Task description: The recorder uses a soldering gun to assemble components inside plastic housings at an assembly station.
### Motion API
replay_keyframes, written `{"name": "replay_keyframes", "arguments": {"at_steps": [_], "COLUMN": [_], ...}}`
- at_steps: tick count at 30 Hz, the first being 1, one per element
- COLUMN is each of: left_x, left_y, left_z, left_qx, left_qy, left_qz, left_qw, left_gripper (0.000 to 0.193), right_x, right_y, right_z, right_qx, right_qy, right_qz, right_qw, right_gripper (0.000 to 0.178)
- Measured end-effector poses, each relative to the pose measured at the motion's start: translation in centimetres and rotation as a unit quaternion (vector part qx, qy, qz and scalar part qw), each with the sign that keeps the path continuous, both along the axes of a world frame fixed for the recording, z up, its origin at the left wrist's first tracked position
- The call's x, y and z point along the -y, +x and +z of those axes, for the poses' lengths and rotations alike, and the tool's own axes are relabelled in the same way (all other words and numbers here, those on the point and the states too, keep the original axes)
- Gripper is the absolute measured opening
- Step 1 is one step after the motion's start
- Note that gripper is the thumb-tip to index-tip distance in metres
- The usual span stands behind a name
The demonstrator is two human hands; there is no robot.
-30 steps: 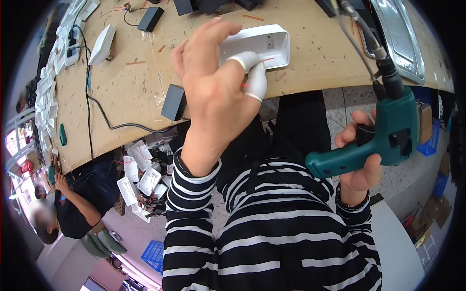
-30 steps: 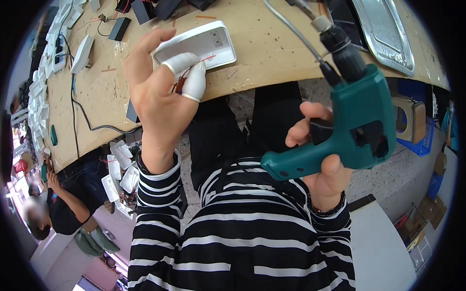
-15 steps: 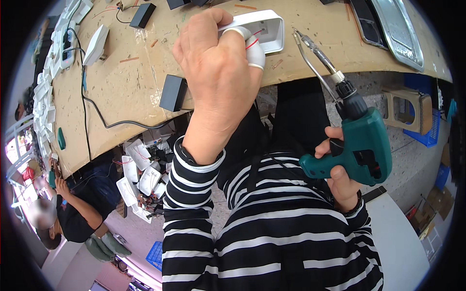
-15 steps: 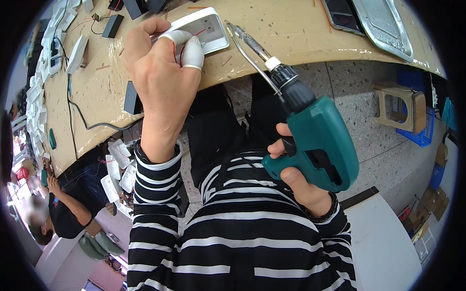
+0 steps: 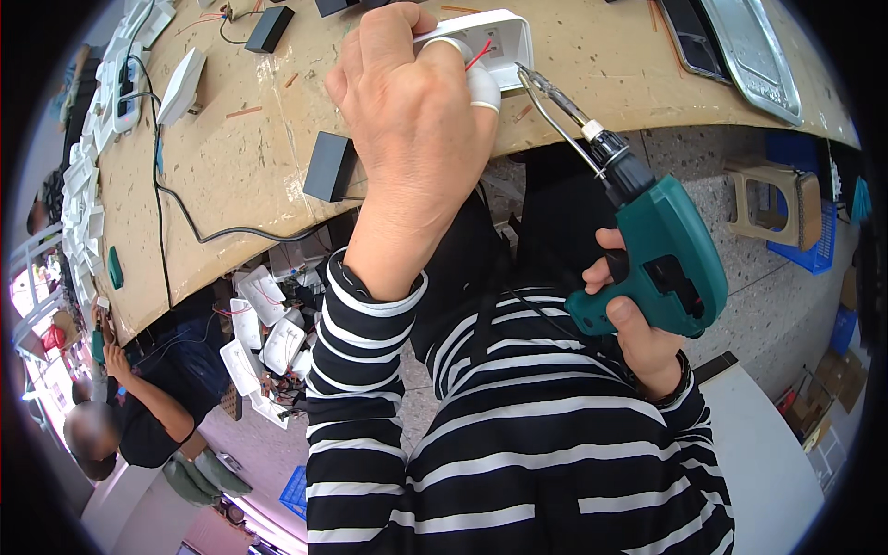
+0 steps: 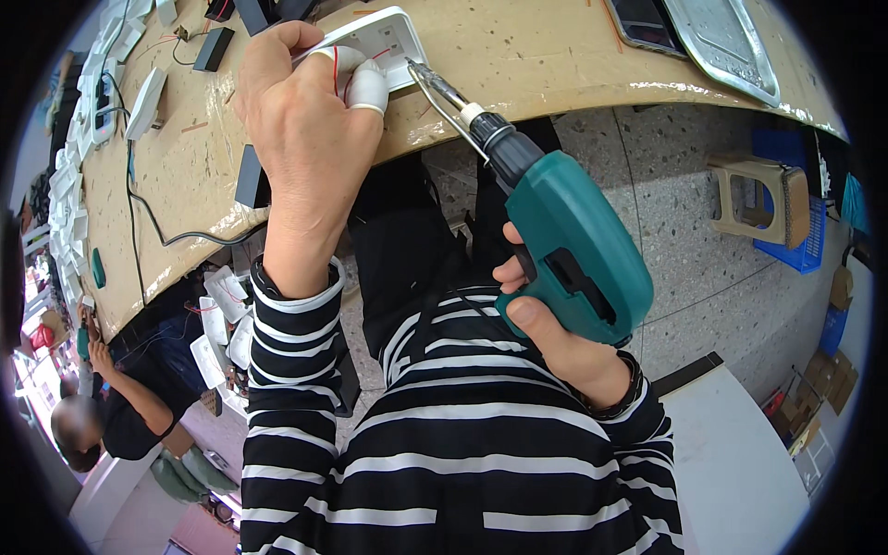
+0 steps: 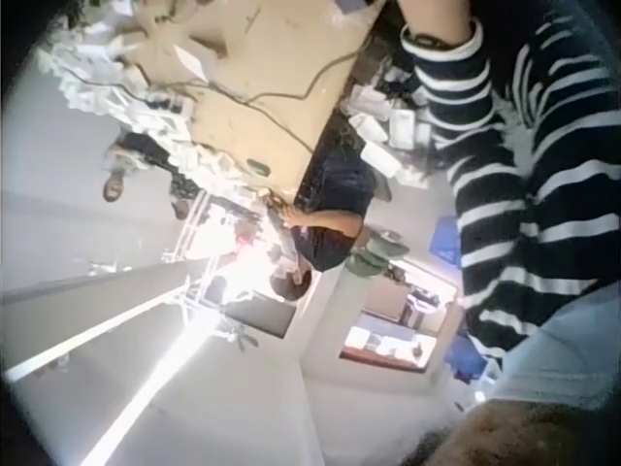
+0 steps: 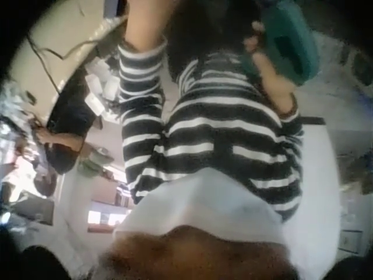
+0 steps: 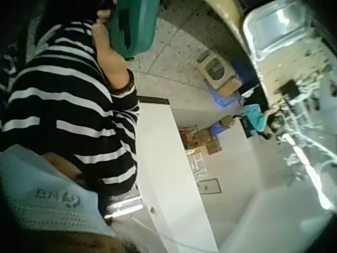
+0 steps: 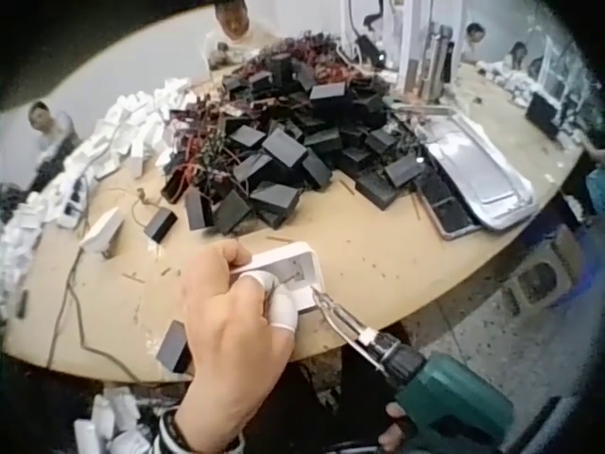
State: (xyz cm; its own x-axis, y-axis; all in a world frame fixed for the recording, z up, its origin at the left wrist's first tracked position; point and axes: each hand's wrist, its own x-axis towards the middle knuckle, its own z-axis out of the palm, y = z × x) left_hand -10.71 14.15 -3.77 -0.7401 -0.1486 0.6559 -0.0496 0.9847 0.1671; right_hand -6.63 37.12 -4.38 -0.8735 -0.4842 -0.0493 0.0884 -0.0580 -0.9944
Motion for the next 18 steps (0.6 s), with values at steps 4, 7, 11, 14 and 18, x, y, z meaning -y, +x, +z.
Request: {"name": "replay_keyframes", "arguments": {"at_steps": [4,7,11,14,18], "left_x": [-0.1,0.0,0.0,0.1,0.2], "left_y": [0.0,0.0,0.0,-0.1,-0.1], "left_z": [0.0,0.0,0.0,-0.3,-0.2], "left_qx": [-0.001,0.003,0.003,-0.008,-0.008], "left_qy": [-0.003,-0.003,-0.005,-0.013,-0.007], "left_qz": [0.004,0.003,0.006,0.001,-0.002], "left_qw": [1.000,1.000,1.000,1.000,1.000], "left_gripper": [0.012,0.012,0.013,0.013,0.013], "right_x": [0.2,0.6,1.1,1.3,1.6], "right_y": [-0.2,-0.4,-0.5,-0.7,-1.1], "right_z": [0.0,0.3,0.6,0.7,1.2], "right_qx": [-0.002,-0.010,-0.010,-0.027,-0.030], "right_qy": [0.010,0.023,0.032,0.040,0.053], "right_qz": [0.009,0.009,0.012,0.006,-0.004], "right_qw": [1.000,1.000,0.999,0.999,0.998], "right_gripper": [0.056,0.054,0.054,0.055,0.055]}}
